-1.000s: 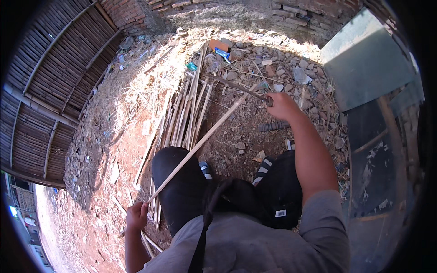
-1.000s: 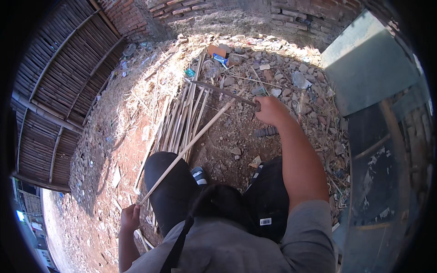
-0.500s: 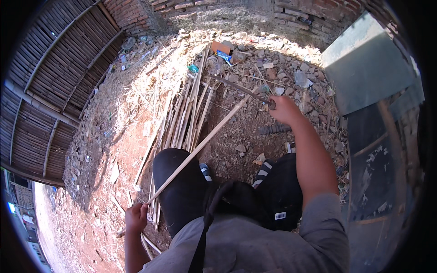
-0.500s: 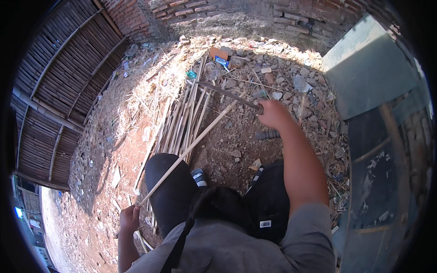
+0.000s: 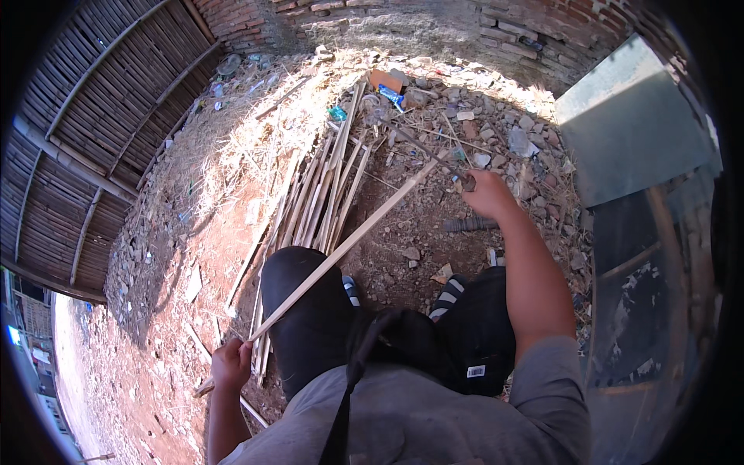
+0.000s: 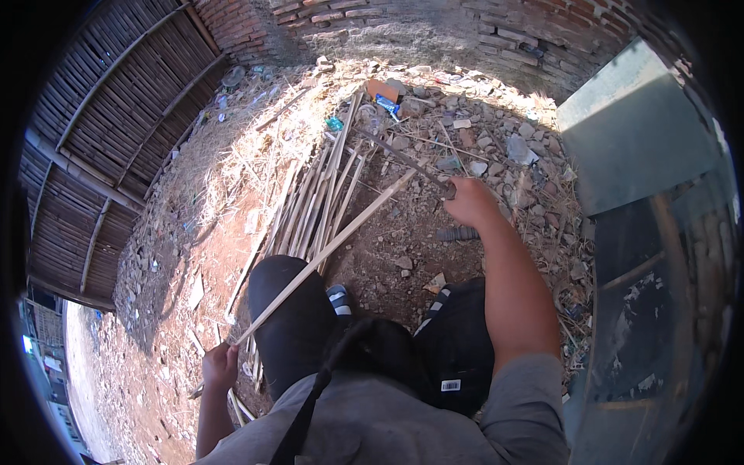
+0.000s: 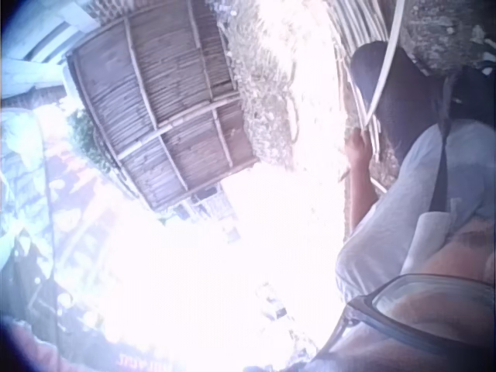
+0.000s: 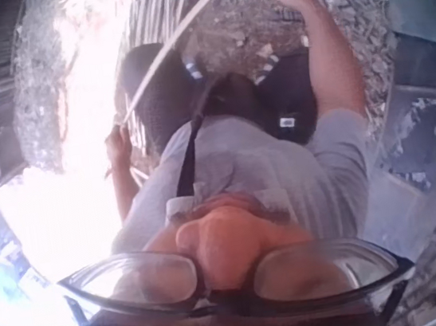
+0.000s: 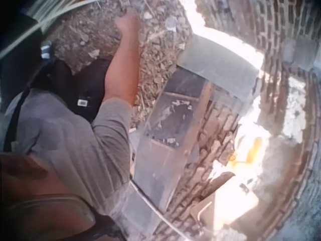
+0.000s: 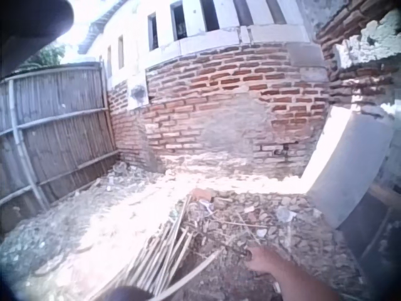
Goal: The person sits on the ground and uses a large knife to shave thin strips of bamboo. They hold a bamboo stick with their left hand and repeatedly scrape the blade along its length to remove the outer layer, creating a pile of shavings.
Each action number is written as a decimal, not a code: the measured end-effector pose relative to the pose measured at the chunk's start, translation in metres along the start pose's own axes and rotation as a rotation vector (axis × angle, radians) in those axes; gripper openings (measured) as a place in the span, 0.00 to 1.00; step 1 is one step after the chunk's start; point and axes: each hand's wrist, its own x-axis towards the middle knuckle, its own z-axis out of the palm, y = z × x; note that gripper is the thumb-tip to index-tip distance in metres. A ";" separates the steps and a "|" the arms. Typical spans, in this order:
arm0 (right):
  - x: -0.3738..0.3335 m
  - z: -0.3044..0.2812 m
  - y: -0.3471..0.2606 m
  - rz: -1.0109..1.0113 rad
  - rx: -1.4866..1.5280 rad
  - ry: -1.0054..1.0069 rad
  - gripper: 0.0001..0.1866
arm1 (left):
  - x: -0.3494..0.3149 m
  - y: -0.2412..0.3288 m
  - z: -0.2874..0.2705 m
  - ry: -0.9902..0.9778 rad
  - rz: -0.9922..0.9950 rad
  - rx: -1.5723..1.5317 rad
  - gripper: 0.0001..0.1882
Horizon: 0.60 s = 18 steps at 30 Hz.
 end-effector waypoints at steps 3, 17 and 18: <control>-0.011 0.010 -0.027 -0.115 -0.042 -0.083 0.24 | -0.004 0.012 0.011 0.111 0.027 0.013 0.17; -0.016 0.016 -0.048 -0.266 -0.262 -0.156 0.16 | -0.004 0.019 0.022 0.196 0.072 0.090 0.17; -0.018 0.018 -0.052 -0.328 -0.299 -0.181 0.17 | -0.004 0.016 0.025 0.202 0.067 0.093 0.17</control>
